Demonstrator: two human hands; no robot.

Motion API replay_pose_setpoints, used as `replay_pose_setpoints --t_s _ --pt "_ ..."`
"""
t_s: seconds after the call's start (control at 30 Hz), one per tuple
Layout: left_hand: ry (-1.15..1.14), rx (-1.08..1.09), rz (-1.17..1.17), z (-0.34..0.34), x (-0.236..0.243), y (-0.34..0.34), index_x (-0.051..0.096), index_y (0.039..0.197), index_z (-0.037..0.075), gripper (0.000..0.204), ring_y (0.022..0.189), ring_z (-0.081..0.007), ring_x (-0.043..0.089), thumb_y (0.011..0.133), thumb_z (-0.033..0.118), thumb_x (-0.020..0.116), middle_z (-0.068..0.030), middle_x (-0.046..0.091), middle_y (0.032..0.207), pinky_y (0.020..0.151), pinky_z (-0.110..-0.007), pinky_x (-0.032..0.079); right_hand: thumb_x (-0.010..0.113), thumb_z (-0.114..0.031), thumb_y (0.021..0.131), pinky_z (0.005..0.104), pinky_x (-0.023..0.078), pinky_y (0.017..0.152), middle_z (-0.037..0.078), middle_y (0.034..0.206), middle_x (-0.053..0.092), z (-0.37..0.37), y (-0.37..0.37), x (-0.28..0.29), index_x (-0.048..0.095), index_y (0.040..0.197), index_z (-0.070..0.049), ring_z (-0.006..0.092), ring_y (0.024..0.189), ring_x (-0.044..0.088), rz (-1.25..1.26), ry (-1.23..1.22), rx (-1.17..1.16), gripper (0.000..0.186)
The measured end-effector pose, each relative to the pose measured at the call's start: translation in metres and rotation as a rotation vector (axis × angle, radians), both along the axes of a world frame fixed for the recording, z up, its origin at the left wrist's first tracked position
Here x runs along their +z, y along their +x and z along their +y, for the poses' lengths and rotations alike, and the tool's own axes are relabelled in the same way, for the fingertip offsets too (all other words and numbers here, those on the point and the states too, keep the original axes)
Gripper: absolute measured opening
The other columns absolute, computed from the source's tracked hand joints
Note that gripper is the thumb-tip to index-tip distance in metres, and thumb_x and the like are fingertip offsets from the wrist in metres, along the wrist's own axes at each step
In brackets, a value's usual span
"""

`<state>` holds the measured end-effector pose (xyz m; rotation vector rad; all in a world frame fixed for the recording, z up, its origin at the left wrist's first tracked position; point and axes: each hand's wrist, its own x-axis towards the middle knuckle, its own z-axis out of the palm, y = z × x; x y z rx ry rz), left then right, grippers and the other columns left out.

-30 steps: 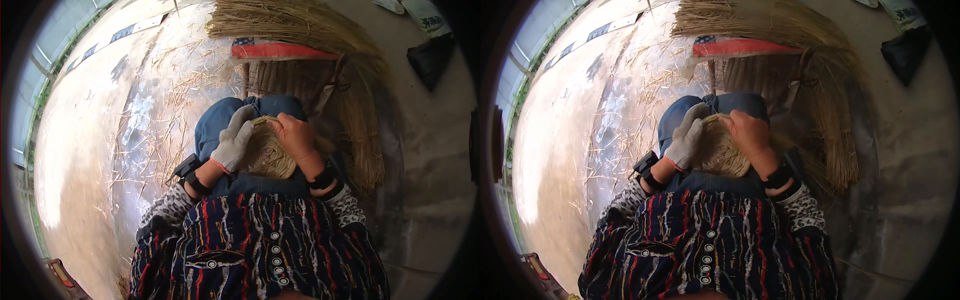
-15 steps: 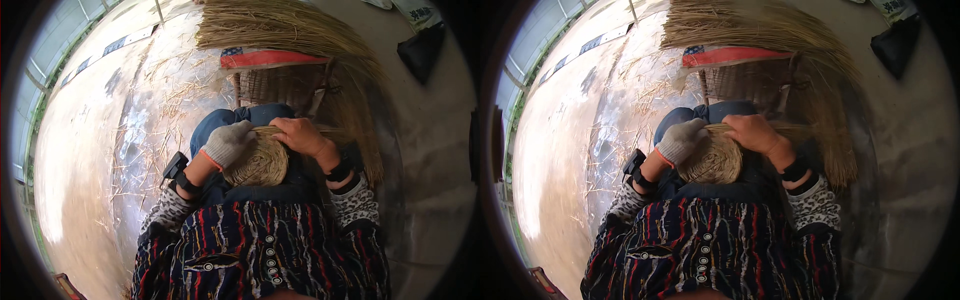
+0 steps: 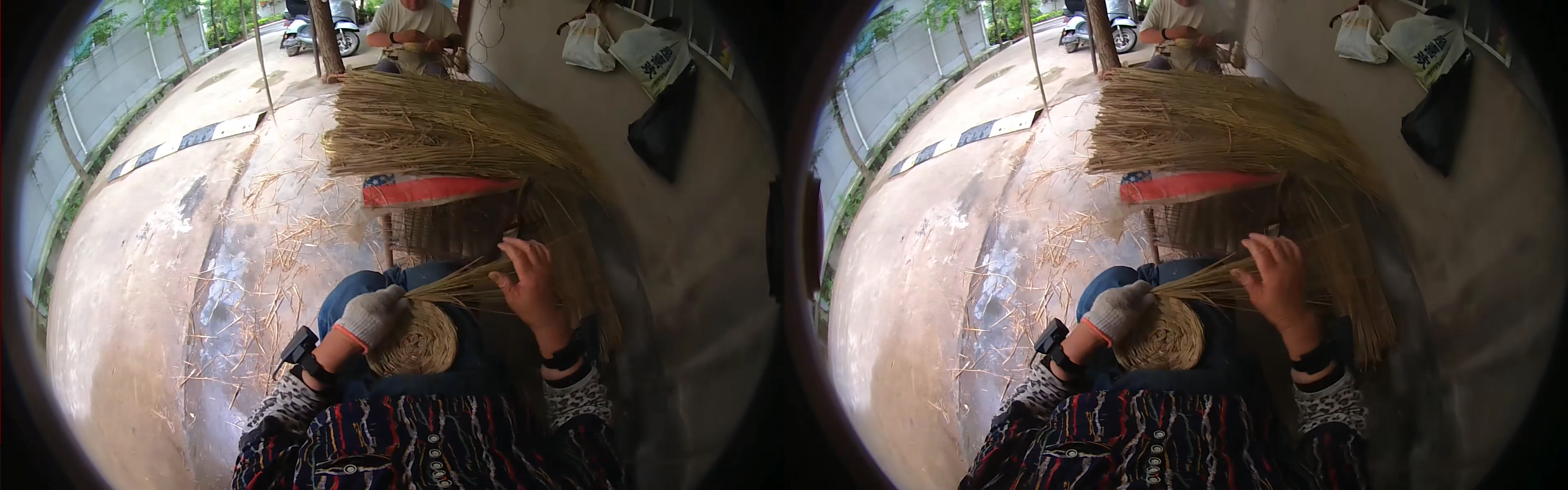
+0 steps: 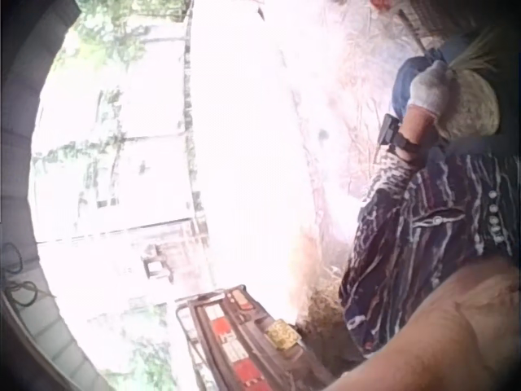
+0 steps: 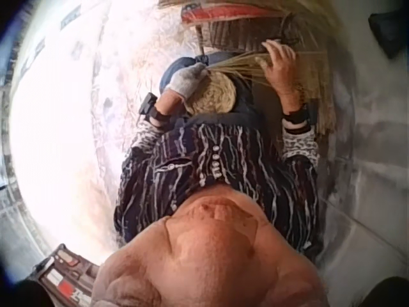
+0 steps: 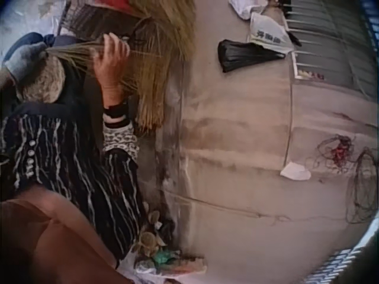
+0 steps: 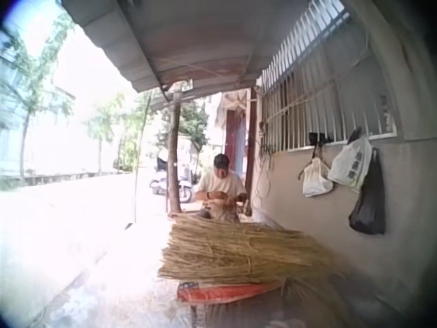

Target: The recorder is weaving a basket or similar container using dried straw materials.

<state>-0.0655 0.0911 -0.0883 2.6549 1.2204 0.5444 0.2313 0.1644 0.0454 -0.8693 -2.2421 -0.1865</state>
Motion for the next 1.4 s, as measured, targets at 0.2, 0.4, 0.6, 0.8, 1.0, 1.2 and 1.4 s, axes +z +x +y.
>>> replay_pose_setpoints --t_s 0.2,0.4,0.6,0.8,1.0,1.2,1.4 --pt "0.034 0.291 -0.235 -0.013 0.047 0.026 0.061 0.095 0.01 0.011 0.082 -0.0279 0.062 0.09 0.017 0.055 -0.0109 0.061 0.09 0.072 -0.036 0.05 0.066 -0.032 0.083 0.0445 0.042 0.091 0.011 0.106 0.06 -0.022 -0.074 -0.026 0.059 0.11 -0.006 0.0278 0.102 0.056 -0.097 -0.059 0.366 0.038" --pt "-0.093 0.445 -0.564 -0.032 0.068 0.007 0.056 0.121 0.005 0.036 0.099 -0.0312 0.064 0.092 0.027 0.056 -0.0184 0.065 0.103 0.085 -0.037 0.05 0.072 -0.021 0.075 0.0415 0.047 0.074 0.011 0.087 0.06 -0.025 -0.092 -0.066 0.058 0.102 -0.007 0.0311 0.084 0.06 -0.137 -0.285 0.359 0.033" --pt "-0.068 0.968 -1.0 -0.062 0.035 -0.081 0.057 0.118 0.001 0.037 0.101 -0.0314 0.062 0.094 0.029 0.056 -0.0193 0.065 0.107 0.087 -0.037 0.049 0.072 -0.016 0.071 0.0446 0.048 0.073 0.012 0.089 0.06 -0.03 -0.081 -0.066 0.058 0.103 -0.006 0.0332 0.086 0.06 -0.149 -0.317 0.246 0.036" --pt "-0.453 1.201 -1.213 -0.101 -0.034 -0.119 0.058 0.119 0.008 0.031 0.077 -0.0127 0.056 0.093 0.026 0.056 -0.0025 0.06 0.094 0.062 -0.028 0.045 0.073 -0.022 0.072 0.0427 0.047 0.082 0.011 0.102 0.061 -0.029 -0.091 -0.071 0.059 0.112 -0.008 0.0308 0.096 0.059 -0.071 -0.171 0.266 0.045" --pt "-0.212 0.955 -1.279 -0.063 0.008 -0.093 0.059 0.118 0.008 0.027 0.087 -0.0095 0.056 0.095 0.023 0.054 0.0002 0.06 0.101 0.067 -0.024 0.043 0.072 -0.016 0.075 0.0452 0.041 0.092 0.009 0.109 0.059 -0.043 -0.055 -0.042 0.059 0.11 -0.006 0.0297 0.103 0.055 0.202 -0.001 0.16 0.039" --pt "-0.079 0.681 -1.02 0.036 -0.06 -0.101 0.054 0.124 -0.005 0.037 0.111 -0.0206 0.054 0.096 0.021 0.056 -0.011 0.06 0.121 0.1 -0.032 0.04 0.067 -0.01 0.083 0.0403 0.046 0.074 0.006 0.075 0.062 -0.048 0.01 -0.107 0.065 0.093 -0.005 0.0255 0.076 0.06 0.42 -0.042 -0.039 0.012" --pt "0.051 0.621 -0.513 0.074 -0.104 -0.082 0.059 0.113 -0.004 0.029 0.104 -0.0283 0.056 0.09 0.014 0.058 -0.0155 0.058 0.113 0.093 -0.036 0.043 0.068 -0.011 0.083 0.0371 0.048 0.069 0.01 0.085 0.064 -0.069 0.058 -0.098 0.066 0.097 -0.005 0.0265 0.079 0.061 0.626 0.302 -0.364 0.015"
